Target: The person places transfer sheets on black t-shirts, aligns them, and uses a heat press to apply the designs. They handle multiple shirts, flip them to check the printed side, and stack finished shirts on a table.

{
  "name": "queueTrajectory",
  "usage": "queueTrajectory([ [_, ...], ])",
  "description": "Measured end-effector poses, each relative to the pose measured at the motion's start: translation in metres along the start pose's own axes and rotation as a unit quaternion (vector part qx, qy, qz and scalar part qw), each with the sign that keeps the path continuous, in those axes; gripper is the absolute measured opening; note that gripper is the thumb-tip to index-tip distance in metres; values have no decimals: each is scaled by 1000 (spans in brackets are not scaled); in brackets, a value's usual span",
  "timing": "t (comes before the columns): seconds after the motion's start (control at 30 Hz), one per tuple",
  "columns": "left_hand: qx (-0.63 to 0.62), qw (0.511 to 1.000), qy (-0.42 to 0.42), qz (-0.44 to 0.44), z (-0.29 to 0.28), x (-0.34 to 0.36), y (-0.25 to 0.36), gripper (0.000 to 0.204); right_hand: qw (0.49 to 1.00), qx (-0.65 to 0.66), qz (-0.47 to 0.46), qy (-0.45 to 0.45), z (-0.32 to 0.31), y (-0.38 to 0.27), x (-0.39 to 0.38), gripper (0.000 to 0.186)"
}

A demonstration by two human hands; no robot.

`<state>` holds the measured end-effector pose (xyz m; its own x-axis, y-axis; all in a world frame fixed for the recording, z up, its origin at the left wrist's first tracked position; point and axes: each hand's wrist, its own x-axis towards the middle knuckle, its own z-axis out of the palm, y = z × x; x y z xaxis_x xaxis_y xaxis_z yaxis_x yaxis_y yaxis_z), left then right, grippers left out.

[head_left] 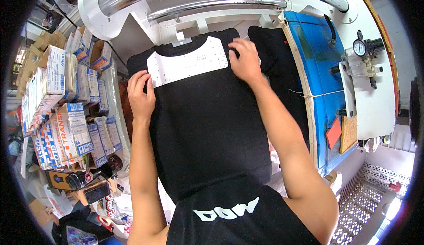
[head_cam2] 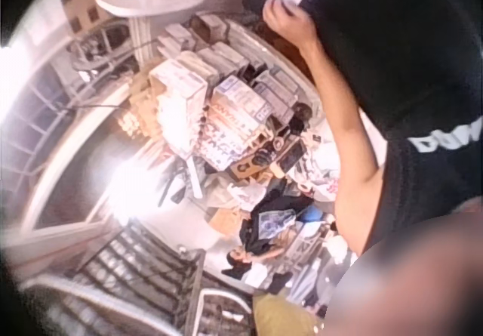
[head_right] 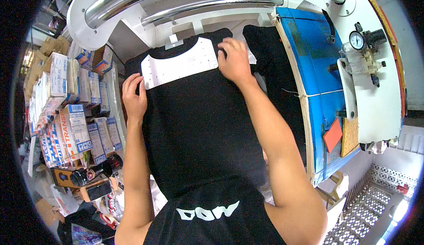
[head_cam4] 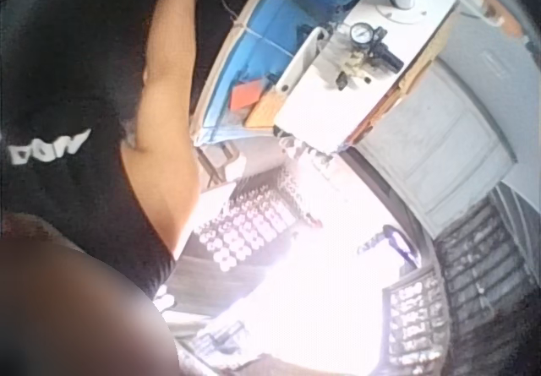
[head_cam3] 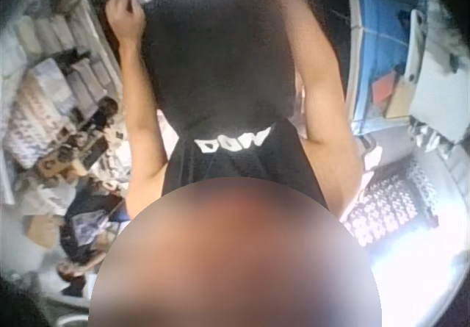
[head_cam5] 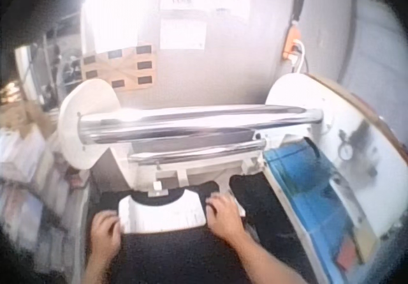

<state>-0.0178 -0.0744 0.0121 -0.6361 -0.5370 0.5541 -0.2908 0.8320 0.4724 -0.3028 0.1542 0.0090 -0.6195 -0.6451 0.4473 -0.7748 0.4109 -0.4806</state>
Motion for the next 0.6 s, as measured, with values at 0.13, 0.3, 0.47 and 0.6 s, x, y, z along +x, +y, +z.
queueTrajectory([
  [0.13, -9, 997, -29, 73, 9, 19, 1, 14, 991, -14, 56, -122, 14, 29, 43, 31],
  [0.3, 1, 996, -25, 84, 16, 12, 9, 13, 972, -28, 97, -210, 17, 37, 60, 30],
  [0.47, 14, 996, -24, 82, 19, 6, 7, 11, 972, -37, 100, -210, 12, 28, 55, 31],
  [0.6, 21, 996, -28, 82, 19, 7, 7, 11, 973, -41, 99, -203, 12, 24, 48, 40],
])
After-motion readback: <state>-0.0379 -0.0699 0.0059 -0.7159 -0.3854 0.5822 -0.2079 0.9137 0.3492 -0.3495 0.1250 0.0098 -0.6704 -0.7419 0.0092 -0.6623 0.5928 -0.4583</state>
